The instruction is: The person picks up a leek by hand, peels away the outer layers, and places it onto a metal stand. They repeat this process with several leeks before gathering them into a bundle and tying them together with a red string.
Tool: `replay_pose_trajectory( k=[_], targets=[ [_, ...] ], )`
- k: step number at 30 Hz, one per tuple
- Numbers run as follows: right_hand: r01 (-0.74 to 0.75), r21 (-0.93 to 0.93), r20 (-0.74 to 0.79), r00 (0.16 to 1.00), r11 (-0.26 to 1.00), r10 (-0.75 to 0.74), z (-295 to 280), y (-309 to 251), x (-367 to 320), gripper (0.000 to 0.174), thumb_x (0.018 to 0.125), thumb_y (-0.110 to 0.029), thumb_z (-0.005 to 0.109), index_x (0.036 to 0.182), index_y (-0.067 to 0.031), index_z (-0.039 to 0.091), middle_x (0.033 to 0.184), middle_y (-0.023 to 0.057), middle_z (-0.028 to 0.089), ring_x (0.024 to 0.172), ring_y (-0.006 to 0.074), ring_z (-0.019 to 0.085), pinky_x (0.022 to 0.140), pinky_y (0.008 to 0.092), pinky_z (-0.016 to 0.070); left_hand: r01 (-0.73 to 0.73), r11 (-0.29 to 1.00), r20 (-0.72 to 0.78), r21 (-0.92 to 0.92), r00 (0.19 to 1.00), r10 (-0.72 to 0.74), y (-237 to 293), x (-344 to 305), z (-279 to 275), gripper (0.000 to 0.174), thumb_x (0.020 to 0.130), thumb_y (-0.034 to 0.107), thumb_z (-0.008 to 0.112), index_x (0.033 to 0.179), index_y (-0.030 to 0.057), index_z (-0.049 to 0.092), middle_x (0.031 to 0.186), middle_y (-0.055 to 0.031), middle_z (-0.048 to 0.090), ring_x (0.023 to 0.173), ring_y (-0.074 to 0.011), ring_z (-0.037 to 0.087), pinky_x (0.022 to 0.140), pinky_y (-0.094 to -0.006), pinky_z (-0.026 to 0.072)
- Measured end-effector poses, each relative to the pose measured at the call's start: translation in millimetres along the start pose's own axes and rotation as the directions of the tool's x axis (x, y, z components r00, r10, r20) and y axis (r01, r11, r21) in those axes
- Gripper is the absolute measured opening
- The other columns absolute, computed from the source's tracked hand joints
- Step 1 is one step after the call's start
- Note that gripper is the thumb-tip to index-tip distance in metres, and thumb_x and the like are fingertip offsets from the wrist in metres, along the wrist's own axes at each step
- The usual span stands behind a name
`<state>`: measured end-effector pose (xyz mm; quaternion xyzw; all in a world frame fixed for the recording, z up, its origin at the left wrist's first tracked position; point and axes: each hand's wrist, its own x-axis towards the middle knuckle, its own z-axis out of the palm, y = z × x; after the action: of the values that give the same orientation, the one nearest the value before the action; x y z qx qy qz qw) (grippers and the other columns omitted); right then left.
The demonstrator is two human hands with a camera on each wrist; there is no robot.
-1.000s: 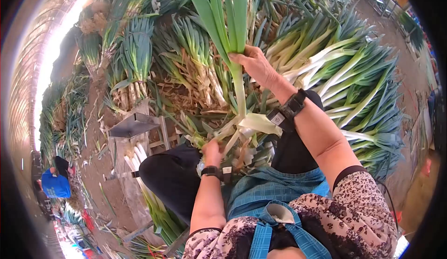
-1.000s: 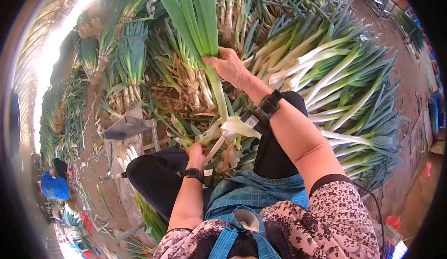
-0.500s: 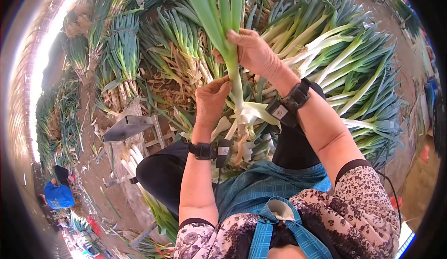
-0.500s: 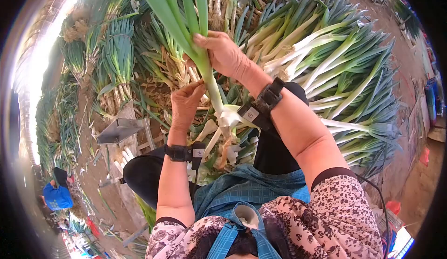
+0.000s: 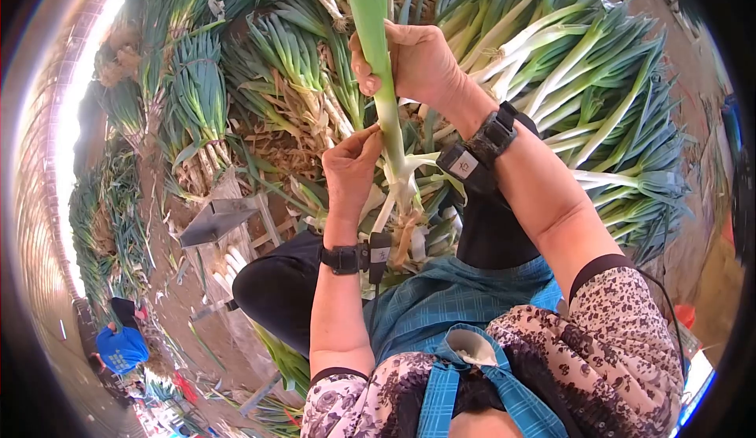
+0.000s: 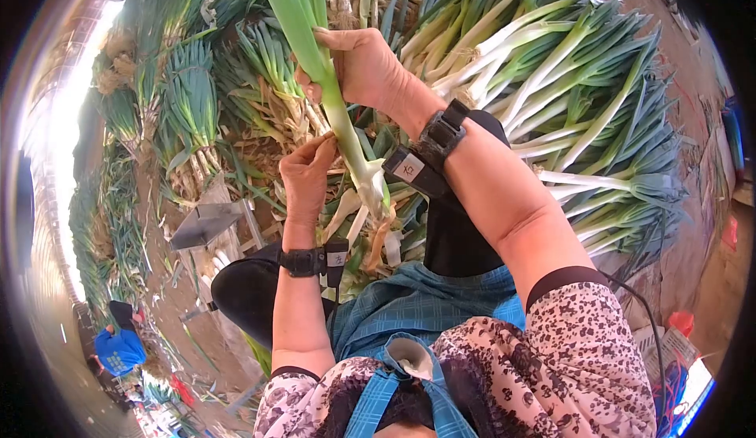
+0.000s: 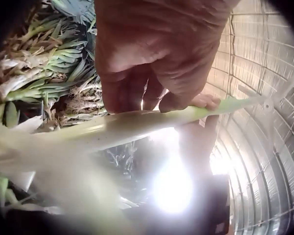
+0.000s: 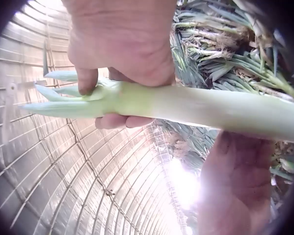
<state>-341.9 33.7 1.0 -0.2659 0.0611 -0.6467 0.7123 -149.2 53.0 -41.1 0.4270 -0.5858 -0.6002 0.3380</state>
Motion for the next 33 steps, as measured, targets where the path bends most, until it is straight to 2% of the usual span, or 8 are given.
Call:
replay_pose_trajectory(
  k=[18,21,23,24,26,28,30,33],
  targets=[
    [-0.088,-0.108,0.006,0.996,0.99,0.09,-19,29,19,0.032,0.095,-0.024,0.046,0.107,0.0034,0.057,0.088,0.0121,0.062,0.078,0.0256,0.062,0.066,0.0382,0.0487,-0.092,0.935,-0.02,0.343,0.994,0.105,-27,5,-21,0.021,0.084,0.009,0.063,0.096,-0.0082,0.068,0.076,0.0002,0.066,0.067,-0.0032,0.054,0.063,-0.0182,0.0446],
    [-0.11,-0.193,0.028,0.993,0.975,0.117,-16,37,21,0.035,0.096,-0.027,0.046,0.109,0.0039,0.056,0.09,0.0119,0.063,0.078,0.0247,0.062,0.07,0.0391,0.0499,0.007,0.998,-0.088,0.059,0.996,-0.002,-37,9,-24,0.02,0.086,0.008,0.059,0.097,-0.0064,0.067,0.082,-0.001,0.066,0.07,-0.006,0.057,0.065,-0.0202,0.0461],
    [-0.123,-0.238,-0.005,0.992,0.963,0.126,-15,40,23,0.037,0.096,-0.029,0.046,0.11,0.004,0.056,0.091,0.0117,0.063,0.079,0.0242,0.063,0.073,0.0395,0.0507,0.111,0.932,-0.043,-0.346,0.99,-0.134,-43,10,-27,0.018,0.087,0.01,0.063,0.097,-0.005,0.067,0.079,-0.0003,0.065,0.066,-0.0048,0.054,0.061,-0.0199,0.0449],
    [-0.152,-0.269,-0.006,0.988,0.951,0.156,-16,42,22,0.039,0.097,-0.031,0.047,0.111,0.0042,0.056,0.094,0.0118,0.063,0.082,0.0234,0.063,0.077,0.0379,0.0507,0.121,0.929,-0.045,-0.35,0.988,-0.146,-50,11,-31,0.018,0.087,0.01,0.063,0.097,-0.005,0.067,0.079,-0.0003,0.065,0.066,-0.0048,0.054,0.061,-0.0199,0.0449],
    [-0.184,-0.297,-0.004,0.981,0.937,0.192,-12,47,24,0.041,0.097,-0.033,0.047,0.113,0.0043,0.055,0.096,0.0118,0.064,0.085,0.0226,0.064,0.082,0.0364,0.0507,0.184,0.836,0.127,-0.517,0.982,-0.138,-65,16,-43,0.019,0.088,0.014,0.064,0.1,-0.0008,0.065,0.093,-0.0044,0.066,0.079,-0.0159,0.062,0.068,-0.0307,0.0492],
    [-0.261,-0.565,-0.153,0.965,0.783,0.211,-3,52,22,0.042,0.097,-0.032,0.047,0.116,0.0043,0.054,0.102,0.0127,0.065,0.091,0.02,0.064,0.088,0.0328,0.049,0.194,0.804,0.143,-0.562,0.98,-0.137,-74,19,-49,0.024,0.088,0.02,0.066,0.101,0.0001,0.064,0.091,-0.0058,0.066,0.078,-0.0181,0.063,0.069,-0.0328,0.05],
    [-0.286,-0.623,-0.141,0.957,0.729,0.255,0,54,20,0.042,0.095,-0.031,0.05,0.119,0.0045,0.054,0.102,0.0132,0.066,0.097,0.0175,0.063,0.091,0.0318,0.0471,0.256,0.728,0.227,-0.636,0.964,-0.141,-70,23,-49,0.024,0.089,0.019,0.063,0.104,0.0009,0.061,0.089,-0.0071,0.065,0.078,-0.02,0.064,0.068,-0.0318,0.0507],
    [-0.202,-0.763,-0.027,0.959,0.613,0.283,9,56,17,0.04,0.09,-0.027,0.058,0.118,0.0018,0.056,0.095,0.0105,0.068,0.094,0.0166,0.065,0.09,0.0296,0.0477,0.451,0.742,0.428,-0.495,0.87,-0.244,-59,33,-60,0.024,0.09,0.02,0.062,0.105,0.0014,0.057,0.088,-0.0082,0.064,0.077,-0.0205,0.064,0.066,-0.0298,0.0509]
  ],
)
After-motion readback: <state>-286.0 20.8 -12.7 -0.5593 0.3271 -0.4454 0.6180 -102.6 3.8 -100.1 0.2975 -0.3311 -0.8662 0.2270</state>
